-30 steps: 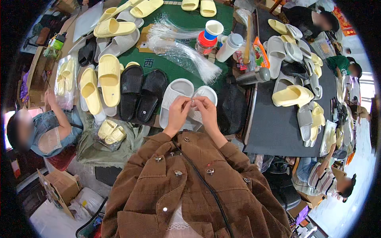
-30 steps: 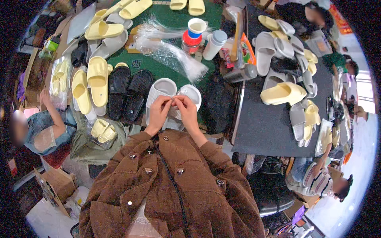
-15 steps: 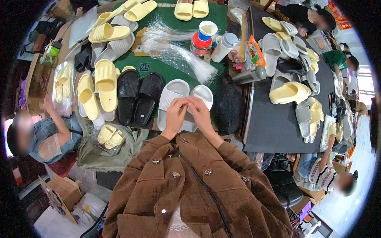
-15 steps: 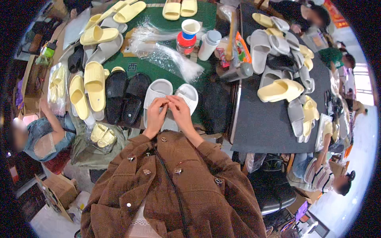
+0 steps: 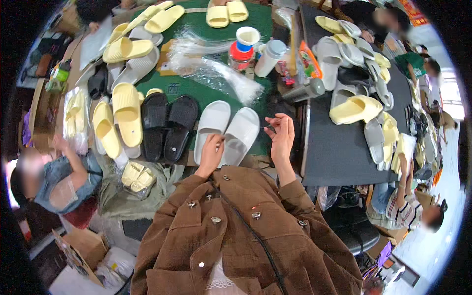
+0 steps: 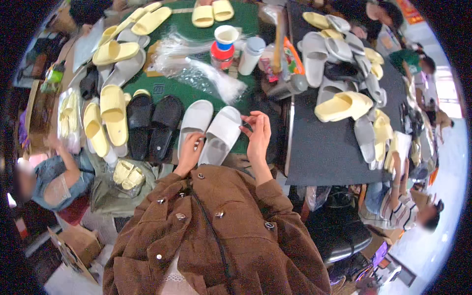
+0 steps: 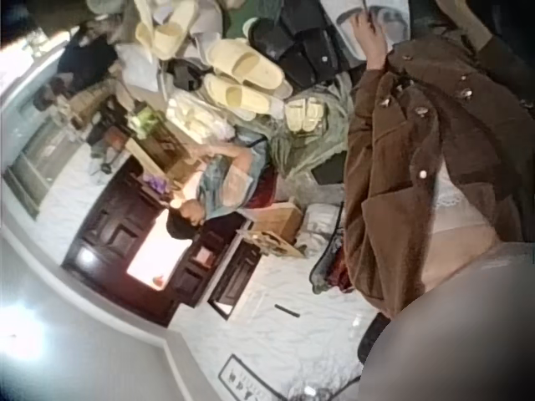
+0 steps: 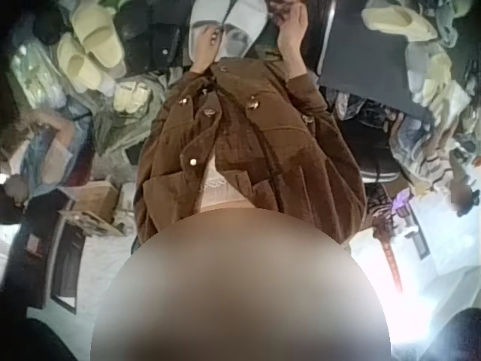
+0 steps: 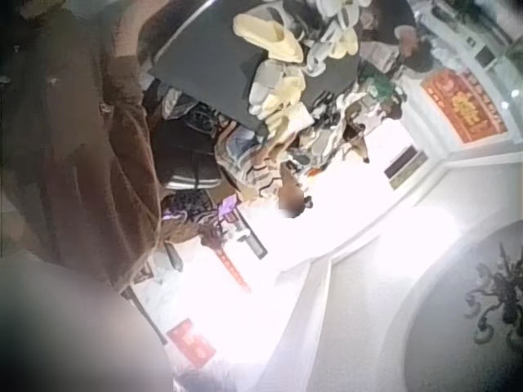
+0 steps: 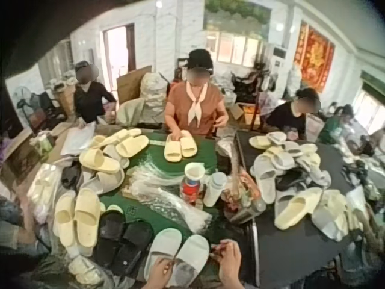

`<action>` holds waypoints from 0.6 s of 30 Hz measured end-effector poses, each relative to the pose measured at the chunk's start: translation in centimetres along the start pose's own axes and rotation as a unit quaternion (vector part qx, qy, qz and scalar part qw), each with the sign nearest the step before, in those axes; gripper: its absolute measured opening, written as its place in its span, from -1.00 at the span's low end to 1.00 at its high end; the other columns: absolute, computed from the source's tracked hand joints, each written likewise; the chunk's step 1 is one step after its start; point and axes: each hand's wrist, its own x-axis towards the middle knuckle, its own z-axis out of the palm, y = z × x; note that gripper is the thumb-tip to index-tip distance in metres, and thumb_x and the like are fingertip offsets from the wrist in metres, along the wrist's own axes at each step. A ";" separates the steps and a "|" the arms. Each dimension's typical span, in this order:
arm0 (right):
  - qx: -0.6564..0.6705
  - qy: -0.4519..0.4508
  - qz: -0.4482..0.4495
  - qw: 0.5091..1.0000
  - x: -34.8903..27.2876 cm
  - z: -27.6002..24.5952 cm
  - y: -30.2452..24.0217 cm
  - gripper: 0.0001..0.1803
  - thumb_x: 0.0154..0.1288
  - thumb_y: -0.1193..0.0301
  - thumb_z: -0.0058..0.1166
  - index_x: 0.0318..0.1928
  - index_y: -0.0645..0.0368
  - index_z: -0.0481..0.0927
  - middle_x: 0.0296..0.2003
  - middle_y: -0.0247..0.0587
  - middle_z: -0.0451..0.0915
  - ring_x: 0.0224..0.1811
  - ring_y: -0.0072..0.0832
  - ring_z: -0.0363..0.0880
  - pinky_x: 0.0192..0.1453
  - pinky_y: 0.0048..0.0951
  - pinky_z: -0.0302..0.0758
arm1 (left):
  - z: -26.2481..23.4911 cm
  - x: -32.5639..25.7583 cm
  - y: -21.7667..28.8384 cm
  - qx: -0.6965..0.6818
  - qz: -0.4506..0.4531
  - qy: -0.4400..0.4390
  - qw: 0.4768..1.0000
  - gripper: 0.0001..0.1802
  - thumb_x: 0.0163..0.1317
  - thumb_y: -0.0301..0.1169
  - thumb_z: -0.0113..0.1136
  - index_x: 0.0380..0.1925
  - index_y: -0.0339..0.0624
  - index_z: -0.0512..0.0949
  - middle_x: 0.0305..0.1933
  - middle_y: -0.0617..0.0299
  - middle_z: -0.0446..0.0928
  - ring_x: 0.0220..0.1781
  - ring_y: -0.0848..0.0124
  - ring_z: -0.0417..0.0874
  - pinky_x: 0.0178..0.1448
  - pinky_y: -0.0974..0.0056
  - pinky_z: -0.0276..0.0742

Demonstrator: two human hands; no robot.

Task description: Inspecting and organizing pairs of foam slippers on a work table.

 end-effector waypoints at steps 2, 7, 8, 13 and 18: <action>0.008 0.015 0.004 1.000 0.0 -1.6 -1.1 -0.70 0.42 0.19 -0.29 -0.14 0.14 0.39 -0.42 -0.38 0.42 -0.30 -0.56 0.51 -0.27 -0.48 0.51 | 0.2 -0.5 -1.7 0.085 0.032 -0.010 0.996 -0.70 0.09 -0.57 0.04 -0.12 -0.24 0.45 -0.02 -0.04 0.37 -0.01 0.04 0.43 0.02 0.18 0.39; -0.048 0.057 -0.010 0.997 -0.2 -6.2 -2.9 -0.69 0.41 0.20 -0.26 -0.06 0.14 0.40 -0.51 -0.42 0.38 -0.50 -0.65 0.35 -0.38 -0.60 0.37 | 0.6 -0.9 -3.9 0.188 0.029 -0.064 0.980 -0.50 0.05 -0.51 0.10 0.08 -0.17 0.35 0.22 -0.25 0.12 0.23 -0.14 0.16 0.25 0.03 0.16; -0.059 0.088 -0.022 0.994 -0.1 -7.2 -2.9 -0.66 0.41 0.20 -0.25 -0.05 0.17 0.44 -0.52 -0.45 0.37 -0.56 -0.73 0.24 -0.47 -0.69 0.25 | 0.7 -1.0 -4.1 0.206 0.035 -0.073 0.975 -0.47 0.05 -0.50 0.11 0.10 -0.17 0.32 0.24 -0.26 0.07 0.26 -0.16 0.11 0.26 0.02 0.14; -0.192 0.205 -0.065 0.958 1.5 -15.1 -4.3 -0.69 0.35 0.23 -0.12 -0.13 0.21 0.51 -0.43 -0.45 0.41 -0.48 -0.73 0.25 -0.40 -0.69 0.23 | 1.4 -0.3 -5.2 0.287 0.074 -0.108 0.949 -0.37 0.02 -0.44 0.17 0.15 -0.18 0.26 0.27 -0.30 0.02 0.29 -0.19 0.05 0.27 -0.01 0.13; -0.244 0.335 -0.200 0.888 7.7 -21.5 -6.0 -0.60 0.22 0.23 0.08 -0.11 0.33 0.46 -0.23 -0.24 0.47 -0.15 -0.50 0.37 0.00 -0.49 0.32 | 2.3 0.1 -6.0 0.316 0.072 -0.141 0.936 -0.33 -0.05 -0.44 0.17 0.17 -0.09 0.27 0.23 -0.29 0.10 0.22 -0.19 0.17 0.20 -0.01 0.24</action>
